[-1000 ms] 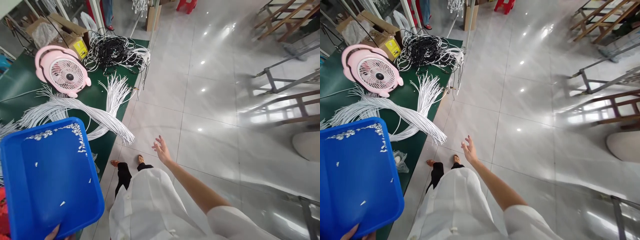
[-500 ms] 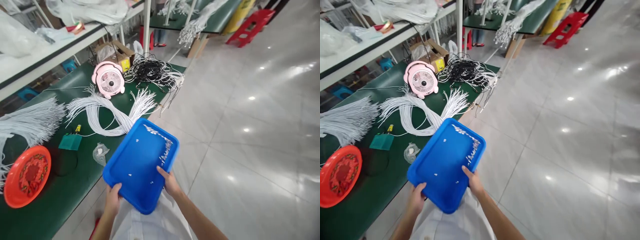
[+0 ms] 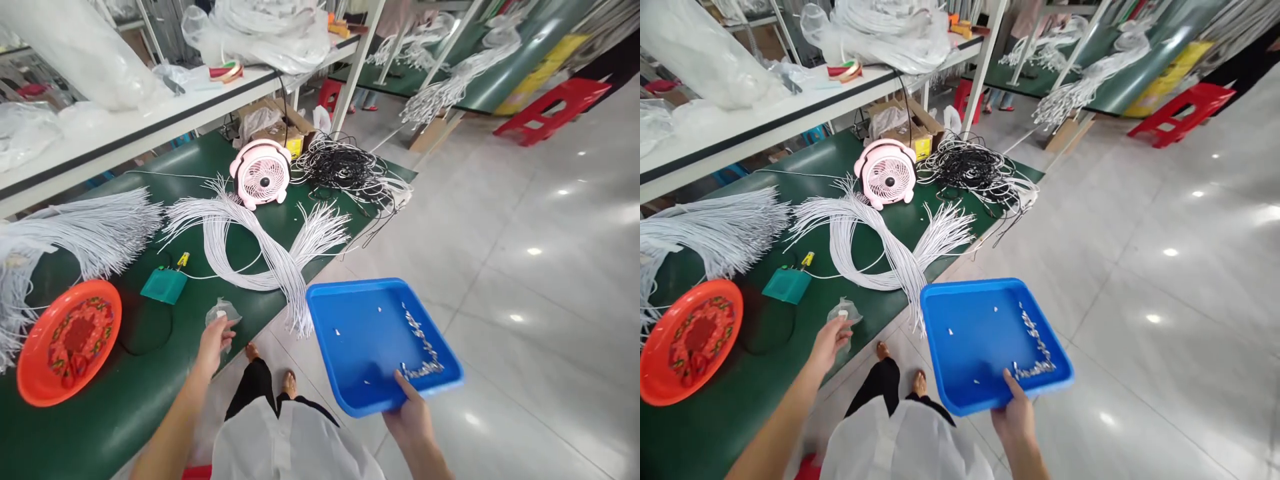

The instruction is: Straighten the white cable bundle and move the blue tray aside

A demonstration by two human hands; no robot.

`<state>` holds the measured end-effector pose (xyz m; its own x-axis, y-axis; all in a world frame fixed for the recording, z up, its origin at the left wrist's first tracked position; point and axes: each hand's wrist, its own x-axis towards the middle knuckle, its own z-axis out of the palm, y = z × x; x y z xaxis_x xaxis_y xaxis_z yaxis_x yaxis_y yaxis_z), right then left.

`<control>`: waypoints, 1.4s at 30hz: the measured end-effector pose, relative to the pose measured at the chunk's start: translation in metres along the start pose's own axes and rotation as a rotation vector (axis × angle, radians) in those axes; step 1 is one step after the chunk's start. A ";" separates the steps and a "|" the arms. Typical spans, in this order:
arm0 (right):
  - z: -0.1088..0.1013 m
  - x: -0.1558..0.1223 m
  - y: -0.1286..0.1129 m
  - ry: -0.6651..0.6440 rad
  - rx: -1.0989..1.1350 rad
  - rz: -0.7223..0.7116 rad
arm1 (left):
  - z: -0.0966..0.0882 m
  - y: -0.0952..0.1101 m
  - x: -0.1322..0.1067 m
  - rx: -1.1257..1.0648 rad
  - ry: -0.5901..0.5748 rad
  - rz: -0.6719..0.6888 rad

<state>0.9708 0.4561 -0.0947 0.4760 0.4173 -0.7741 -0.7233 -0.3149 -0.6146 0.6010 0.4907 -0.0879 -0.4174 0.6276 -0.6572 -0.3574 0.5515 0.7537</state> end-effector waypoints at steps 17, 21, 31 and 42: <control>0.089 0.015 -0.035 0.118 0.098 -0.239 | 0.014 0.076 0.123 0.143 0.023 0.097; 0.123 0.035 -0.062 0.031 0.023 -0.261 | 0.022 0.074 0.129 0.147 0.043 0.092; 0.311 0.135 -0.157 -0.209 -0.057 -0.241 | 0.045 0.071 0.119 0.038 0.262 0.019; 0.484 0.239 -0.172 -0.297 -0.337 -0.111 | 0.094 0.068 0.086 0.018 0.477 -0.005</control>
<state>0.9665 1.0225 -0.1008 0.3424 0.6748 -0.6538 -0.4497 -0.4932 -0.7446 0.6193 0.6339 -0.0933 -0.7541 0.3051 -0.5816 -0.3477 0.5658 0.7476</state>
